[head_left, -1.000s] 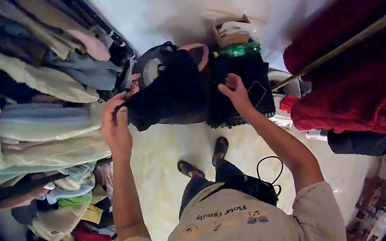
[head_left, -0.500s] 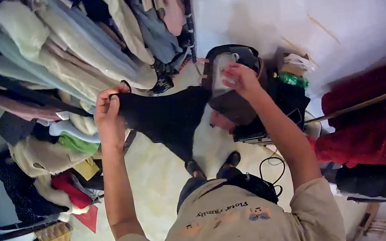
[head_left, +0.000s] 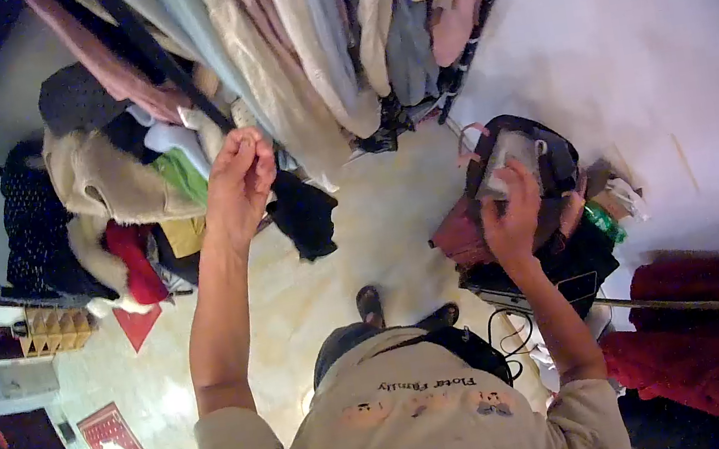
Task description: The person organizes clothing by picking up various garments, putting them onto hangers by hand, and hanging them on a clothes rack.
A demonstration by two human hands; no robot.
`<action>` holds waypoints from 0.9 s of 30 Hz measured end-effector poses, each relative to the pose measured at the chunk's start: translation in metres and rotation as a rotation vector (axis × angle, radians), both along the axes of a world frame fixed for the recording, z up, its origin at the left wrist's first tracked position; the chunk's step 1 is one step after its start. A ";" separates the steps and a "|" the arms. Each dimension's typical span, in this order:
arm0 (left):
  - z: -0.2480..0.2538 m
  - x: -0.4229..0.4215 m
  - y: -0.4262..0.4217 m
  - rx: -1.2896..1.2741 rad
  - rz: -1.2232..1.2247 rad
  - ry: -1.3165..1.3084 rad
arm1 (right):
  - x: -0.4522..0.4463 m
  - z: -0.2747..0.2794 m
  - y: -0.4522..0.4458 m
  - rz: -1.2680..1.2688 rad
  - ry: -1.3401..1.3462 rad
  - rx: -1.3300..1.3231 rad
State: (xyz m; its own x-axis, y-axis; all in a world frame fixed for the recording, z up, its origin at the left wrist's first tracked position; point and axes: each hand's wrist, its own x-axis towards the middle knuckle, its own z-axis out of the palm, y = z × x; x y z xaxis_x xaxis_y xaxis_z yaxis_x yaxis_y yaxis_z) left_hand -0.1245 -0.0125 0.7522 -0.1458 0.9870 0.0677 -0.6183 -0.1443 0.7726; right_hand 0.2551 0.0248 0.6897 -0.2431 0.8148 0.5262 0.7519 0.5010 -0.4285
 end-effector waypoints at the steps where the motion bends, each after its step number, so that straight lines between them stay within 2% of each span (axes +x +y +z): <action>1: 0.011 0.003 -0.001 -0.061 0.040 -0.002 | -0.016 0.000 0.005 0.161 -0.003 -0.098; 3: 0.038 0.009 -0.006 0.003 0.003 0.127 | -0.055 -0.017 0.011 0.468 0.113 -0.341; 4: 0.067 0.017 -0.009 0.028 -0.019 0.148 | -0.079 0.007 0.002 0.535 0.156 -0.341; 7: 0.087 0.038 -0.018 0.107 -0.044 0.249 | -0.160 0.039 -0.015 0.772 0.333 -0.329; 9: 0.092 0.047 -0.026 0.115 -0.040 0.334 | -0.192 0.044 -0.013 0.846 0.497 -0.526; 10: 0.092 0.044 -0.028 0.134 -0.012 0.447 | -0.199 0.050 -0.007 0.761 0.433 -0.645; 11: 0.097 0.040 -0.031 0.151 0.076 0.534 | -0.198 0.069 -0.001 0.736 0.318 -0.582; 13: 0.090 0.023 -0.035 0.191 0.251 0.716 | -0.199 0.073 0.015 0.730 0.216 -0.138; 16: 0.060 0.005 -0.037 0.169 0.436 0.865 | -0.189 0.083 0.034 0.683 0.199 -0.084; 17: 0.052 0.003 -0.037 0.146 0.488 0.915 | -0.185 0.089 0.039 0.687 0.260 -0.224; 19: 0.030 -0.003 -0.038 0.094 0.394 0.824 | -0.174 0.108 0.045 0.673 0.382 -0.507; 21: -0.011 0.002 -0.039 0.015 0.348 0.668 | -0.170 0.125 0.050 0.714 0.475 -0.578; 23: -0.062 0.024 -0.035 0.098 0.349 1.093 | -0.164 0.152 0.049 0.690 0.541 -0.652; 25: -0.081 0.061 -0.028 0.089 0.416 1.276 | -0.161 0.173 0.046 0.724 0.715 -0.730; 27: -0.119 0.074 -0.006 -0.003 0.483 1.062 | -0.156 0.187 0.050 0.822 0.850 -0.807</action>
